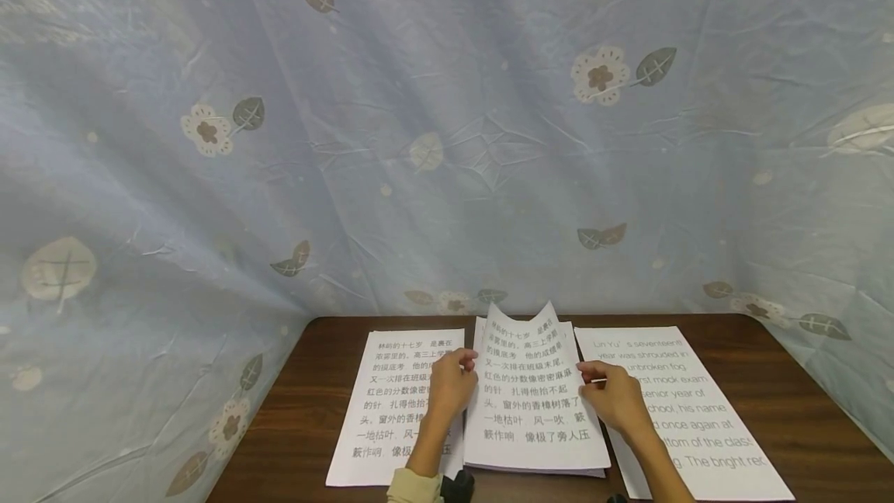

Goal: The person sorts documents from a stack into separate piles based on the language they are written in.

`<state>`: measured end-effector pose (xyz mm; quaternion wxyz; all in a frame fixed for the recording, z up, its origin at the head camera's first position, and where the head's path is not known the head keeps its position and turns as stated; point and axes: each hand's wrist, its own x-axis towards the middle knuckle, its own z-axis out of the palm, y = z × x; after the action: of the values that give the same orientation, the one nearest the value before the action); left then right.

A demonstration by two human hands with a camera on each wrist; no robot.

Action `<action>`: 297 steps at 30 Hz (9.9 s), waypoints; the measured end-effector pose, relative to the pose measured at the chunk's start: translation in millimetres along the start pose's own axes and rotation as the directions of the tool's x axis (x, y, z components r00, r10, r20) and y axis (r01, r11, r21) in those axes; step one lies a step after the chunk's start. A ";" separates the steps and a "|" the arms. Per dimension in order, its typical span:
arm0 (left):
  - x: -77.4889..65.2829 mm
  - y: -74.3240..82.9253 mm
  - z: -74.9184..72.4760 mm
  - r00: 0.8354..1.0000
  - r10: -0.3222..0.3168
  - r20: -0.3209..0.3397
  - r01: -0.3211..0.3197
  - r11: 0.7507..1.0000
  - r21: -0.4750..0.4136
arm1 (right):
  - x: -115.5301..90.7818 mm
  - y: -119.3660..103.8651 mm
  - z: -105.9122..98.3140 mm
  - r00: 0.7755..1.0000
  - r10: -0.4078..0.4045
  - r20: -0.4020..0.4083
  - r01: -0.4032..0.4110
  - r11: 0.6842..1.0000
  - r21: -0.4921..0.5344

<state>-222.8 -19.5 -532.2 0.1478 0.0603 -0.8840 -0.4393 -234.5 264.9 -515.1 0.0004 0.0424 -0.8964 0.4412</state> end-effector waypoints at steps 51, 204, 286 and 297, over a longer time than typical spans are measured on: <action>0.3 0.6 -29.0 0.997 -0.055 0.053 0.057 0.997 -0.045 | -0.1 -10.7 6.0 0.995 0.056 0.086 -0.070 0.983 0.172; -9.6 -11.0 -36.1 0.992 -0.044 0.119 0.059 0.990 -0.126 | 1.3 25.6 6.1 0.990 0.143 0.019 -0.143 0.960 0.240; -5.1 1.2 0.2 0.997 -0.041 0.073 0.047 0.995 -0.086 | 9.6 19.2 -7.1 0.997 0.072 -0.002 -0.071 0.990 0.121; -3.5 1.5 -8.7 0.995 -0.066 0.076 0.079 0.980 -0.183 | 9.6 19.6 -8.4 0.997 0.077 0.024 -0.080 0.979 0.188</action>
<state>-216.7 -24.4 -526.8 0.1060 0.0632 -0.8409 -0.5269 -245.9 282.8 -525.1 -0.0286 0.0104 -0.8514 0.5236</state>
